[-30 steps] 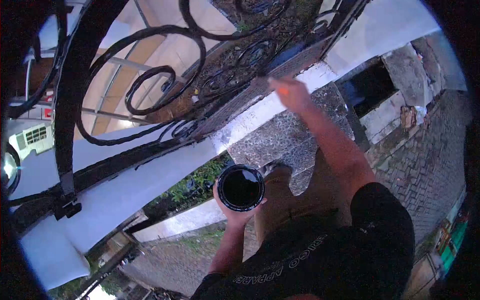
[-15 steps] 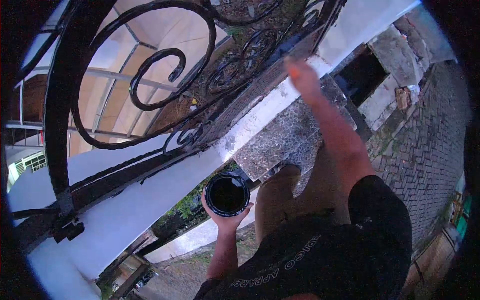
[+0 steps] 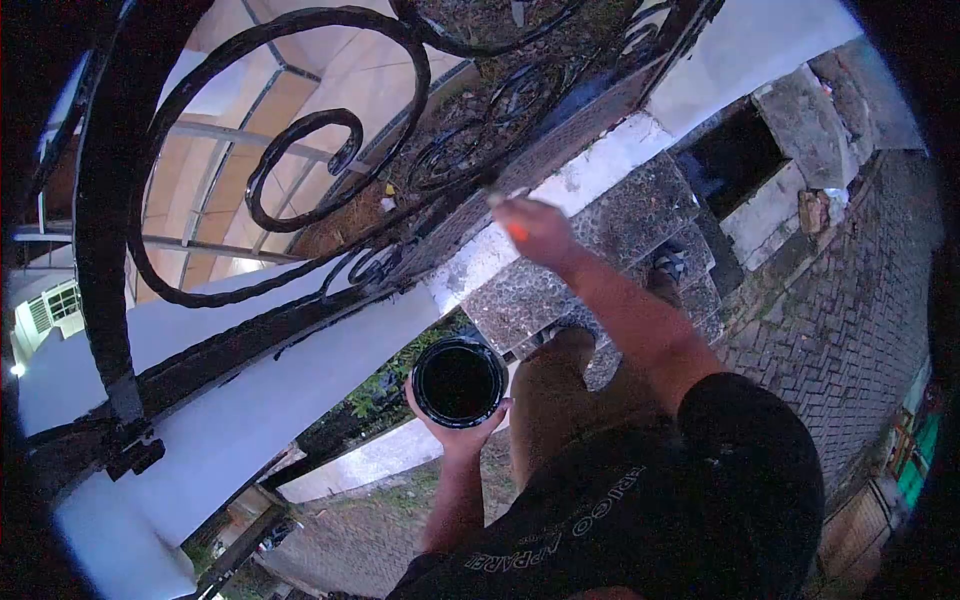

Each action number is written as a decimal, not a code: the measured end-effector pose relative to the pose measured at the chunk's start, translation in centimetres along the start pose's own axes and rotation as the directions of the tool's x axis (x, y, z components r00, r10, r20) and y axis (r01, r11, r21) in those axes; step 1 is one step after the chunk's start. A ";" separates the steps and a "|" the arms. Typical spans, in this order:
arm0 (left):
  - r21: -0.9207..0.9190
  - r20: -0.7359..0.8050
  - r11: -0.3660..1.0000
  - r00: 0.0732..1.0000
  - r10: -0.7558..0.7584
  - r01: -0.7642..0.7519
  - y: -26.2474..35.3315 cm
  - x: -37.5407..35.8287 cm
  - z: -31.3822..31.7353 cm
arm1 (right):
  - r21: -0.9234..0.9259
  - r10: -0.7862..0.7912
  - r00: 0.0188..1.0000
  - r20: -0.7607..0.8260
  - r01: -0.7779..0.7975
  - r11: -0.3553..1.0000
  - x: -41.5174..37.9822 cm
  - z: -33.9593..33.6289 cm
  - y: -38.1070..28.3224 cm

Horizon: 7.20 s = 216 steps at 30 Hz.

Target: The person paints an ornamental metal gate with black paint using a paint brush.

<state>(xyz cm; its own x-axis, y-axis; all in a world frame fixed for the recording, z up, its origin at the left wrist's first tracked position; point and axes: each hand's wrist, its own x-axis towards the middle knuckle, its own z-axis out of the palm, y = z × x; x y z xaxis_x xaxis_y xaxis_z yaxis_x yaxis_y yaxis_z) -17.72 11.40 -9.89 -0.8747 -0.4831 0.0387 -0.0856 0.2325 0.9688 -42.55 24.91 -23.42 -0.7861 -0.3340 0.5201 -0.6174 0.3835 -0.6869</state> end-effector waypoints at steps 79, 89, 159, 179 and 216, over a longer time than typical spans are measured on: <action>-0.254 -0.518 0.956 0.856 -0.009 -0.144 13.6 -3.5 8.1 | -0.828 0.788 0.589 0.177 -0.344 0.443 -8.7 -51.8 2.7; 0.057 -0.624 0.979 0.759 0.187 -0.195 15.9 -8.6 10.8 | -0.729 0.563 0.711 0.420 -0.105 0.676 4.1 -44.2 -1.2; 0.514 0.054 0.685 0.817 0.575 -0.516 16.2 -0.8 -5.7 | 0.185 -0.109 0.977 0.182 0.074 0.980 8.9 -24.7 -35.7; 0.513 0.053 0.681 0.811 0.582 -0.522 15.8 0.0 -10.2 | 0.615 0.456 0.861 0.224 -0.488 0.619 8.9 -20.0 -33.1; 0.264 -0.078 0.962 0.996 -0.049 0.067 3.6 -9.4 -19.0 | -0.457 0.281 0.938 0.202 -0.163 0.874 3.3 6.6 -7.5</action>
<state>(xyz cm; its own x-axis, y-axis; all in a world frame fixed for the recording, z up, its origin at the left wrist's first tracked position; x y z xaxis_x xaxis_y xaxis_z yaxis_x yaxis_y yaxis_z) -0.75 0.71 -2.09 -0.8299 -0.5578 0.0105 -0.2672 0.4138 0.8703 -40.35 15.21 -19.89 -0.9049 -0.3796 0.1927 -0.4252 0.7832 -0.4536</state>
